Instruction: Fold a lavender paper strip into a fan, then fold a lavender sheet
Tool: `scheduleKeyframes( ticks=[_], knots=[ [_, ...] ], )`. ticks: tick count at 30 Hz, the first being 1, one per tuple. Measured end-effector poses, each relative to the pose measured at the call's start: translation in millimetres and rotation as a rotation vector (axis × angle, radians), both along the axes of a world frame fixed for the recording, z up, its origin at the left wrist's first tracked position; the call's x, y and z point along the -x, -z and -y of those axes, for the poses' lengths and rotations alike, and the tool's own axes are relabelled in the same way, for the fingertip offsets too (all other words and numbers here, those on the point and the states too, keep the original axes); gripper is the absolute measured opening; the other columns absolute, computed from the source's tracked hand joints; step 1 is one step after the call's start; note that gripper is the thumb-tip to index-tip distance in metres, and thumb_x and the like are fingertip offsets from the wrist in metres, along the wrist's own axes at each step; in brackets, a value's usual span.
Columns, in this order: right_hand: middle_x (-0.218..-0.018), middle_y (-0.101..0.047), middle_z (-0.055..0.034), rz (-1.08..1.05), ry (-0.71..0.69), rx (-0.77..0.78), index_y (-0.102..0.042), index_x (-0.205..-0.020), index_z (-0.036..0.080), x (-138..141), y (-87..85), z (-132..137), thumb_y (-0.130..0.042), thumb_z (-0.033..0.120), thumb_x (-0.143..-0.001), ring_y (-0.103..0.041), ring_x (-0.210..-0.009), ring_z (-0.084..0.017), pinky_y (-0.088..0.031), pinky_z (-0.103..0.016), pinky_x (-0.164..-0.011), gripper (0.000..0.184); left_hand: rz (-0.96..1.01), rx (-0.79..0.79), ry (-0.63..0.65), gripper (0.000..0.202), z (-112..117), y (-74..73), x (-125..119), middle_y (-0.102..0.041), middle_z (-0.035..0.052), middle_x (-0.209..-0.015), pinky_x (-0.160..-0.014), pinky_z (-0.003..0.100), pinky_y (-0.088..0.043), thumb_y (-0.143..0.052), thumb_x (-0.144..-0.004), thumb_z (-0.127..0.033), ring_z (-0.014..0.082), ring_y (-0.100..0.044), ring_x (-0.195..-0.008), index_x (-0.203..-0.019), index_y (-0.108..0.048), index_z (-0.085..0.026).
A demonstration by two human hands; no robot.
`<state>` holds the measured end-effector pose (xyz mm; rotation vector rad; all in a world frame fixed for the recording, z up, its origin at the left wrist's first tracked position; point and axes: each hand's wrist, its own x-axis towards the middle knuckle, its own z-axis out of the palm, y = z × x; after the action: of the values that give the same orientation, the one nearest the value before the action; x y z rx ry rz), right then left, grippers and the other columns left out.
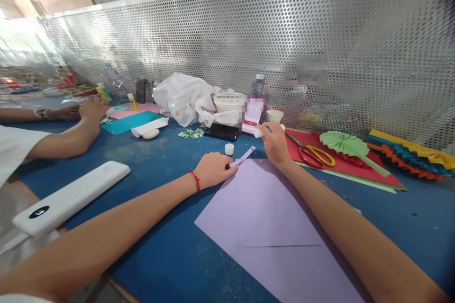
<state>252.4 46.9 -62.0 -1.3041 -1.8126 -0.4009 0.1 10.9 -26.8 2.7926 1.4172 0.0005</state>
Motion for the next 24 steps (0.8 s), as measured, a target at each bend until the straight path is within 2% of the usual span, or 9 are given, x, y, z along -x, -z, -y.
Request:
scheduleKeyframes(
  ticks=[2,5,11,14,19,22,24],
  knots=[
    [-0.123,-0.065,-0.0084,0.107,-0.015,0.034,-0.068,-0.113,0.018,-10.6,-4.3,-1.4,-0.062,0.030,-0.101,-0.060,-0.118,-0.026,-0.044,-0.054,-0.108,0.018,0.016,0.011,-0.005,0.033,-0.1,-0.2,-0.2,-0.069,0.0062,-0.101,-0.087,0.041,-0.058,-0.059,-0.101,-0.046,0.0196,-0.068,-0.092,-0.106,-0.067,-0.014],
    [-0.126,-0.064,-0.0089,0.228,-0.037,0.083,-0.067,-0.116,0.019,-19.2,-6.9,-9.6,-0.062,0.033,-0.101,-0.062,-0.114,-0.024,-0.052,-0.048,-0.101,0.021,0.053,0.027,-0.013,0.033,0.6,0.1,-0.6,-0.069,0.0063,-0.102,-0.087,0.041,-0.058,-0.060,-0.101,-0.046,0.0199,-0.068,-0.093,-0.106,-0.067,-0.014],
    [-0.128,-0.063,-0.0097,0.399,-0.142,0.179,-0.064,-0.125,0.020,-6.2,-2.9,-43.4,-0.063,0.035,-0.101,-0.065,-0.109,-0.023,-0.056,-0.045,-0.094,0.028,0.190,0.093,-0.012,0.033,-3.5,1.3,2.5,-0.069,0.0058,-0.099,-0.086,0.041,-0.058,-0.061,-0.100,-0.046,0.0195,-0.068,-0.091,-0.104,-0.067,-0.014],
    [-0.128,-0.063,-0.0097,0.418,-0.194,0.210,-0.064,-0.125,0.019,-2.1,-3.6,-49.7,-0.064,0.036,-0.101,-0.065,-0.109,-0.024,-0.056,-0.046,-0.094,0.029,0.311,0.175,-0.008,0.034,-7.6,1.7,7.7,-0.069,0.0048,-0.095,-0.081,0.038,-0.059,-0.060,-0.101,-0.047,0.0180,-0.068,-0.086,-0.102,-0.067,-0.013],
    [-0.130,-0.063,-0.0100,0.325,-0.263,0.226,-0.065,-0.122,0.018,-15.4,-15.5,-24.2,-0.065,0.035,-0.100,-0.062,-0.118,-0.027,-0.052,-0.051,-0.102,0.028,0.547,0.359,-0.010,0.035,-14.1,8.0,14.9,-0.066,0.0012,-0.083,-0.065,0.028,-0.057,-0.057,-0.102,-0.046,0.0128,-0.064,-0.068,-0.099,-0.066,-0.012],
    [-0.132,-0.062,-0.0102,0.154,-0.238,0.212,-0.065,-0.122,0.017,-20.0,-18.7,2.1,-0.064,0.034,-0.100,-0.057,-0.126,-0.029,-0.046,-0.056,-0.108,0.027,0.676,0.431,0.000,0.033,-16.4,12.6,14.3,-0.065,0.0006,-0.082,-0.061,0.026,-0.056,-0.057,-0.103,-0.045,0.0112,-0.062,-0.064,-0.100,-0.065,-0.012],
    [-0.132,-0.062,-0.0104,-0.015,-0.198,0.205,-0.065,-0.123,0.018,-13.6,-13.4,18.4,-0.063,0.036,-0.101,-0.058,-0.124,-0.028,-0.047,-0.054,-0.106,0.028,0.755,0.461,0.007,0.033,-17.0,14.2,12.5,-0.065,0.0009,-0.083,-0.061,0.026,-0.056,-0.058,-0.103,-0.044,0.0114,-0.062,-0.065,-0.101,-0.065,-0.012]
  ],
)
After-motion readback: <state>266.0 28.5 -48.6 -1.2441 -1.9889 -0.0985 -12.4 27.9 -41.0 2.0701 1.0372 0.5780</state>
